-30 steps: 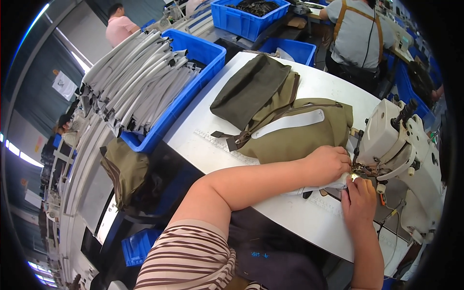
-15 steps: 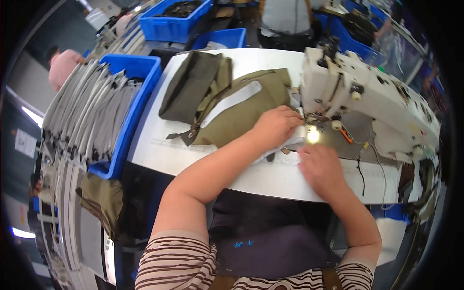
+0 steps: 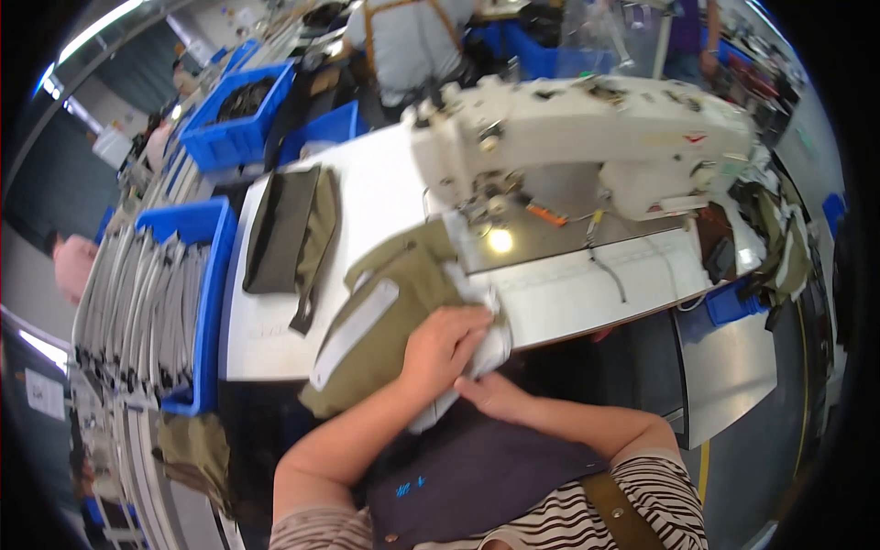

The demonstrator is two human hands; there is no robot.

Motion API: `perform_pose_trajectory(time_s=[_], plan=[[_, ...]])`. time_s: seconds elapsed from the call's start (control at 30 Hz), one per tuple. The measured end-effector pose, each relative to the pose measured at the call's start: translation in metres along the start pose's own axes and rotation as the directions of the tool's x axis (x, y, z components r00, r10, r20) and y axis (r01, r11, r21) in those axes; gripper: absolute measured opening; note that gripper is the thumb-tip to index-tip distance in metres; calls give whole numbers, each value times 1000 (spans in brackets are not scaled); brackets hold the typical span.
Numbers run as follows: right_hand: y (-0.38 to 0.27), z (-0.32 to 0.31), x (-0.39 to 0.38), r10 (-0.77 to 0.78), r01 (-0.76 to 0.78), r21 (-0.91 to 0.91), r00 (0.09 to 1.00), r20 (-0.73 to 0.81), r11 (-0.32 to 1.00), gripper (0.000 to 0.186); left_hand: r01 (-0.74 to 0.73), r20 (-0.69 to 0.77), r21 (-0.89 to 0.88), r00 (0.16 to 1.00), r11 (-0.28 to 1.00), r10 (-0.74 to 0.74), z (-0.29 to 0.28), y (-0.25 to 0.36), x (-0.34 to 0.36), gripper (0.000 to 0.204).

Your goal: Sewing and assembling green fabric bags using an industrial sewing machine.

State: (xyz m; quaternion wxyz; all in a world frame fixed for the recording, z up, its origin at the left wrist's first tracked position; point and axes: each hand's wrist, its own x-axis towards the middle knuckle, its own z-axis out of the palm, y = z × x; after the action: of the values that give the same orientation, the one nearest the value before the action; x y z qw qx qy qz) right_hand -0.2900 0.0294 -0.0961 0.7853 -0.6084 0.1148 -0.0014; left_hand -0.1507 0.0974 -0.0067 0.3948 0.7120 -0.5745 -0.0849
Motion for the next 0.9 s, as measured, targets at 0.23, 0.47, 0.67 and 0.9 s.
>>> perform_pose_trajectory(time_s=[0.23,0.47,0.67,0.9], plan=[[-11,-3,-14,-61,120,285,976,-208,951,59,108,-264,37,960,993,-95,-61,23,-8,37],[-4,-34,-46,-38,81,399,993,-115,913,74,446,-120,122,893,887,-433,-45,-6,-46,90],[7,-48,-83,47,193,416,865,-499,889,65,227,-147,-85,960,970,-238,11,33,-60,83],[-50,-154,-219,-44,500,327,595,-803,802,59,-102,144,-445,972,890,183,42,69,-23,87]])
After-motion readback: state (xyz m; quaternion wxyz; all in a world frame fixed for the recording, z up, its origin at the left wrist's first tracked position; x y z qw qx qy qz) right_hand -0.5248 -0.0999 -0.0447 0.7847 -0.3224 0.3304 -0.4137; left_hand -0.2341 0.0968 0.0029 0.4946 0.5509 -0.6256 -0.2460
